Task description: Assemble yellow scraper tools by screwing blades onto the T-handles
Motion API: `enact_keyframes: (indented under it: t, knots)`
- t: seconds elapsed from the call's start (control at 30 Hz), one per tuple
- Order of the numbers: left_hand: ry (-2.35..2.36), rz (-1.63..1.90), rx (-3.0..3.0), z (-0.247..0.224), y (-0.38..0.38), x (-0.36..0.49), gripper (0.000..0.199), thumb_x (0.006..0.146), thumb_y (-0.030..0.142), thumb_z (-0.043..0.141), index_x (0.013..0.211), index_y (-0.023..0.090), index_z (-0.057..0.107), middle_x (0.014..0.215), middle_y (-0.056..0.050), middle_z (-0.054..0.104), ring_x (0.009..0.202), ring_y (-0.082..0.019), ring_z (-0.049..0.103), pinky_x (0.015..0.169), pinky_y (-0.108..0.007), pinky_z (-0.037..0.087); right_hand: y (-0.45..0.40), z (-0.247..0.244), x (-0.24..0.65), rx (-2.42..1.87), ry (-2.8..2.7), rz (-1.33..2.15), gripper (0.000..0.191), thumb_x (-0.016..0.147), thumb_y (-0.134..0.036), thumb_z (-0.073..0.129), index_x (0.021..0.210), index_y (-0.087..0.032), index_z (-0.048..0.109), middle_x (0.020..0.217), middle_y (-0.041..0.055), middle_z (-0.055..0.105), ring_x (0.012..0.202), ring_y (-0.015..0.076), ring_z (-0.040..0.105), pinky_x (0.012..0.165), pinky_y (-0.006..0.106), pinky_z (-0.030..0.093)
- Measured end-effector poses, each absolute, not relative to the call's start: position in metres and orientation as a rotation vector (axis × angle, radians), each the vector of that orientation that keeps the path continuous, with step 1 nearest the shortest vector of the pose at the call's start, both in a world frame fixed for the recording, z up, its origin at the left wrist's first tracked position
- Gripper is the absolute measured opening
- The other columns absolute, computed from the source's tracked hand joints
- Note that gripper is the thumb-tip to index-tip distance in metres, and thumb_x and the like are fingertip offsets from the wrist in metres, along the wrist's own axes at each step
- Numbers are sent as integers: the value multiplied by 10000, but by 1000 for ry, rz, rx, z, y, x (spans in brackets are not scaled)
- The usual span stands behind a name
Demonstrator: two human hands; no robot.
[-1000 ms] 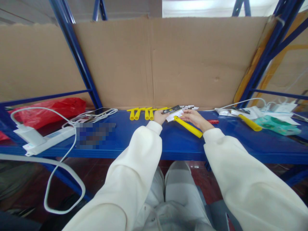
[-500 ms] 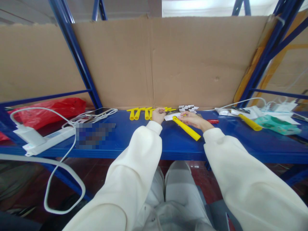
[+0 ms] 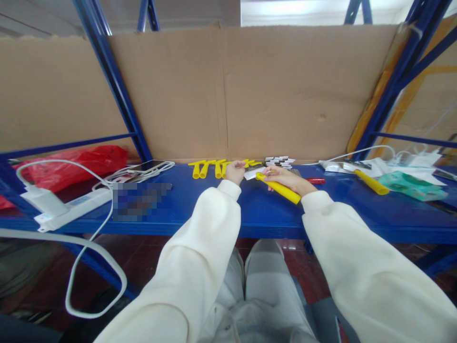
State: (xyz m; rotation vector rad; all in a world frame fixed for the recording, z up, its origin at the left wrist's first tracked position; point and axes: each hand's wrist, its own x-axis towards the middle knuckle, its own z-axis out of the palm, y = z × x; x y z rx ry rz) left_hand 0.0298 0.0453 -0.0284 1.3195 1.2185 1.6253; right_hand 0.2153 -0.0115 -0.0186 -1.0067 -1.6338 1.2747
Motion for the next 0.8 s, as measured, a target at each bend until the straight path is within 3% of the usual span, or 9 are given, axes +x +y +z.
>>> enact_keyframes:
  t: [0.17, 0.37, 0.57, 0.8]
  knots:
    - [1250, 1647, 1311, -27, 45, 29, 144, 622, 40, 630, 632, 183, 646, 772, -43, 727, 972, -221, 692, 969, -376, 519, -12, -18, 216, -990, -1681, 1279, 243, 675, -231, 803, 879, -204, 675, 717, -31, 693, 506, 114, 632, 466, 203, 523]
    - [1245, 1686, 1322, -27, 45, 27, 188, 626, 12, 577, 654, 188, 634, 755, -27, 722, 935, -193, 702, 949, -344, 526, -8, -16, 213, -949, -1750, 1181, 272, 689, -197, 788, 924, -215, 653, 792, -33, 702, 455, 89, 601, 434, 206, 520]
    - [1268, 1701, 1310, -27, 47, 25, 218, 613, -10, 551, 643, 196, 616, 769, -28, 724, 928, -196, 708, 907, -318, 538, 1, -17, 205, -988, -2015, 984, 96, 811, -196, 643, 902, -206, 669, 732, -38, 649, 375, 63, 536, 359, 180, 456]
    - [1296, 1742, 1300, -26, 44, 28, 171, 687, 15, 584, 667, 183, 611, 766, -30, 706, 888, -189, 707, 907, -322, 540, -5, -8, 203, -1221, -2261, 762, 357, 770, -111, 671, 1097, -229, 590, 835, -26, 654, 379, 50, 500, 361, 181, 432]
